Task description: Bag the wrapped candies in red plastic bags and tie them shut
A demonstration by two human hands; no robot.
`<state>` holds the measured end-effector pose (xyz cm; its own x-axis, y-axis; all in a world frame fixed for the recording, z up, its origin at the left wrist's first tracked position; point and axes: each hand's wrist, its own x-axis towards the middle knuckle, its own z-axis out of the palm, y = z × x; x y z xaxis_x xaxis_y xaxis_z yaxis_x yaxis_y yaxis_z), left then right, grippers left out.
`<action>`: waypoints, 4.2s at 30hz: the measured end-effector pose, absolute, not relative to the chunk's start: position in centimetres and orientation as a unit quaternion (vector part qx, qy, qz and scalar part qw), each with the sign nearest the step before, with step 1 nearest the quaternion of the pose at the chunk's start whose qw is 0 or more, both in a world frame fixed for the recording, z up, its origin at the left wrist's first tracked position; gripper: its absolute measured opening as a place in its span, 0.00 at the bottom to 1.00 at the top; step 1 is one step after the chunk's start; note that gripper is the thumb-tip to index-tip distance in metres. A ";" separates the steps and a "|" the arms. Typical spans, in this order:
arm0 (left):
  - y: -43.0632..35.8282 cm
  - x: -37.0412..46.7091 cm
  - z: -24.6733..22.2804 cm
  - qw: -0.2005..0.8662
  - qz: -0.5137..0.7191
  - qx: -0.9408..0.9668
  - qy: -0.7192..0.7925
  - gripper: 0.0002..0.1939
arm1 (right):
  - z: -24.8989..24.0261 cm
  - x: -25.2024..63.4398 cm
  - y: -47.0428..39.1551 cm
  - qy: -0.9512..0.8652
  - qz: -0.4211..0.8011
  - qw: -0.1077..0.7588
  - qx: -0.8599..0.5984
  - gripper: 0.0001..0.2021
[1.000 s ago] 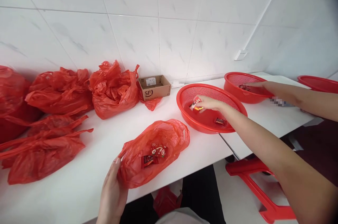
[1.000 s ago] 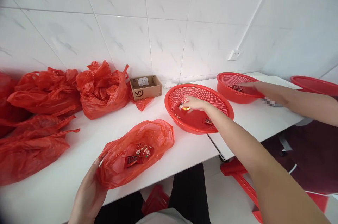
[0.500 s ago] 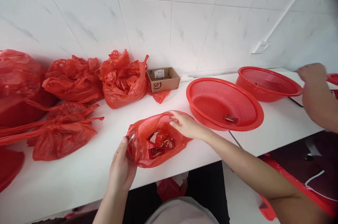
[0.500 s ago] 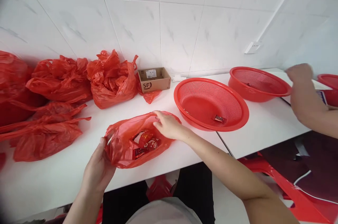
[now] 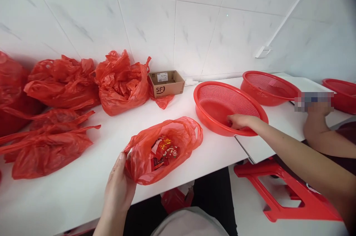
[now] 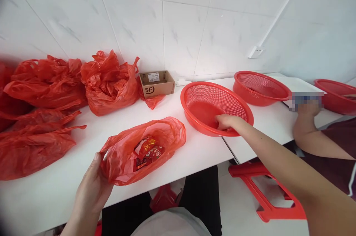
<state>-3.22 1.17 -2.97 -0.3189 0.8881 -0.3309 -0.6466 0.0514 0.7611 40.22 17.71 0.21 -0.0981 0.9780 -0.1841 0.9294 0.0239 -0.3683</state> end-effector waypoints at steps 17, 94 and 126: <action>1.6 -2.6 -1.6 0.575 0.675 0.102 0.452 0.17 | 5.6 24.4 13.0 -0.754 0.494 0.240 -0.361 0.25; -1.7 -6.1 -2.3 0.438 0.746 0.135 0.482 0.15 | -1.3 25.0 2.7 -0.744 0.221 0.273 -0.569 0.15; 3.5 -8.7 7.0 0.316 0.809 0.306 0.389 0.06 | 15.4 21.8 8.4 -0.727 0.409 0.422 -0.355 0.07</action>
<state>-8.66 3.54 6.95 -0.6132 0.7498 0.2486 -0.2739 -0.4970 0.8234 21.81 8.36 15.40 -0.3914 0.8619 0.3224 0.1710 0.4123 -0.8949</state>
